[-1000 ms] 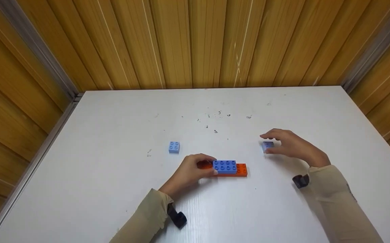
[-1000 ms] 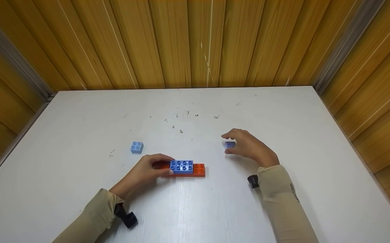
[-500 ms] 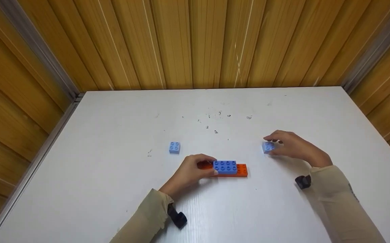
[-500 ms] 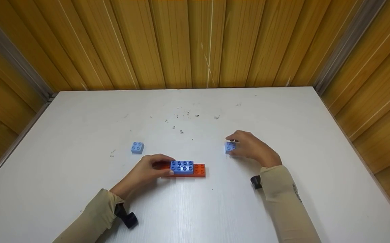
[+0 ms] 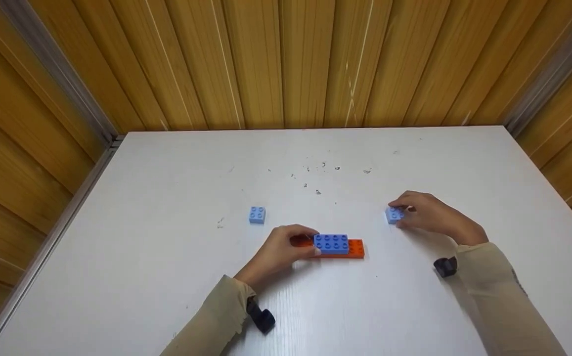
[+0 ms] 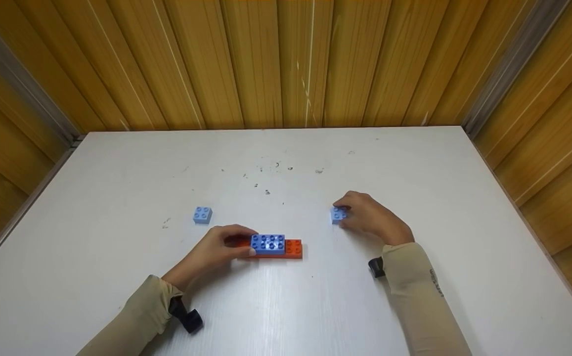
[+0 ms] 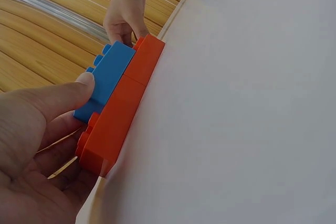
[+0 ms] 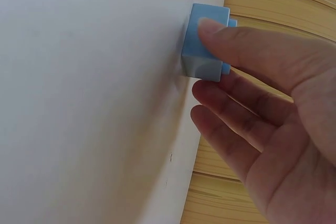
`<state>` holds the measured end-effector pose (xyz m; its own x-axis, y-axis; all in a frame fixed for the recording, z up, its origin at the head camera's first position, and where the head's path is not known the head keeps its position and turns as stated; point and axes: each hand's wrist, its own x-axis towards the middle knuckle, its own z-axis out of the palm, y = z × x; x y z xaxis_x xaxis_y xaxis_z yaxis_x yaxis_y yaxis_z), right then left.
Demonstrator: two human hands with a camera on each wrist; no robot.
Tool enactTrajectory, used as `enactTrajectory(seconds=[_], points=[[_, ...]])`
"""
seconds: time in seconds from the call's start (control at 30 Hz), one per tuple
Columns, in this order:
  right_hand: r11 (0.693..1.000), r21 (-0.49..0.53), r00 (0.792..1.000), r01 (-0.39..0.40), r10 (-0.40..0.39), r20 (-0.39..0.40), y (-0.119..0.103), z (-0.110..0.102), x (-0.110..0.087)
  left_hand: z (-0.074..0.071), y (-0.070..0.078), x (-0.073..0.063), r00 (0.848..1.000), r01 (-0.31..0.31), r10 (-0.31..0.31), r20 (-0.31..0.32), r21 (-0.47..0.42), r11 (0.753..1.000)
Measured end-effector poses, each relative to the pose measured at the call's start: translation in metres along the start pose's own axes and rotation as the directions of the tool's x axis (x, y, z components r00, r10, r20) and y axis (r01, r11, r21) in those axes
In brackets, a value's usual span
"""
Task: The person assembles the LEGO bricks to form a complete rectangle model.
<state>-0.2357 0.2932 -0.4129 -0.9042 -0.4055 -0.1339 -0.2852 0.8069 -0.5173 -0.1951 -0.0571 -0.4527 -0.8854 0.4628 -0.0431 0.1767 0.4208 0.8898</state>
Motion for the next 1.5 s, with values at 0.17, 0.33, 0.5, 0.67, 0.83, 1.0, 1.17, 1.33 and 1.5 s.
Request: enactTrajectory(seconds=[0.17,0.33,0.5,0.67,0.83,1.0,1.17,1.33,1.5], points=[[1.0,0.005,1.0,-0.011,0.011,-0.007,-0.001,-0.001,0.0,-0.001,0.001,0.001,1.0,-0.007,0.007,0.002,0.025,1.0],[1.0,-0.001,1.0,-0.01,0.01,-0.009,-0.001,-0.002,0.001,-0.001,0.002,0.002,1.0,0.004,-0.004,0.005,0.011,1.0],[1.0,-0.017,0.999,0.014,-0.015,-0.031,-0.001,-0.002,0.001,-0.002,0.002,0.002,1.0,-0.001,0.001,0.002,0.013,1.0],[1.0,-0.005,0.999,0.021,-0.021,-0.034,-0.002,-0.001,0.0,0.0,0.001,0.003,1.0,-0.017,0.017,-0.002,0.036,0.999],[0.999,-0.017,0.999,0.03,-0.03,-0.033,-0.003,0.0,0.001,0.0,0.001,0.003,1.0,-0.008,0.008,-0.002,0.037,0.999],[0.999,-0.027,0.999,0.041,-0.042,-0.024,-0.006,-0.002,0.0,0.0,0.001,0.003,1.0,0.006,-0.006,0.0,0.03,1.0],[0.999,-0.012,0.998,0.053,-0.053,-0.013,-0.009,-0.003,-0.001,0.0,0.001,0.002,1.0,0.002,-0.002,-0.001,0.032,0.999],[0.999,-0.013,0.999,0.051,-0.051,-0.004,-0.011,-0.002,0.0,0.0,0.001,0.001,1.0,0.003,-0.003,-0.006,0.035,0.999],[0.996,-0.019,0.997,0.082,-0.081,0.006,-0.012,-0.001,0.001,0.0,0.0,0.001,1.0,-0.006,0.006,-0.005,0.034,0.999]])
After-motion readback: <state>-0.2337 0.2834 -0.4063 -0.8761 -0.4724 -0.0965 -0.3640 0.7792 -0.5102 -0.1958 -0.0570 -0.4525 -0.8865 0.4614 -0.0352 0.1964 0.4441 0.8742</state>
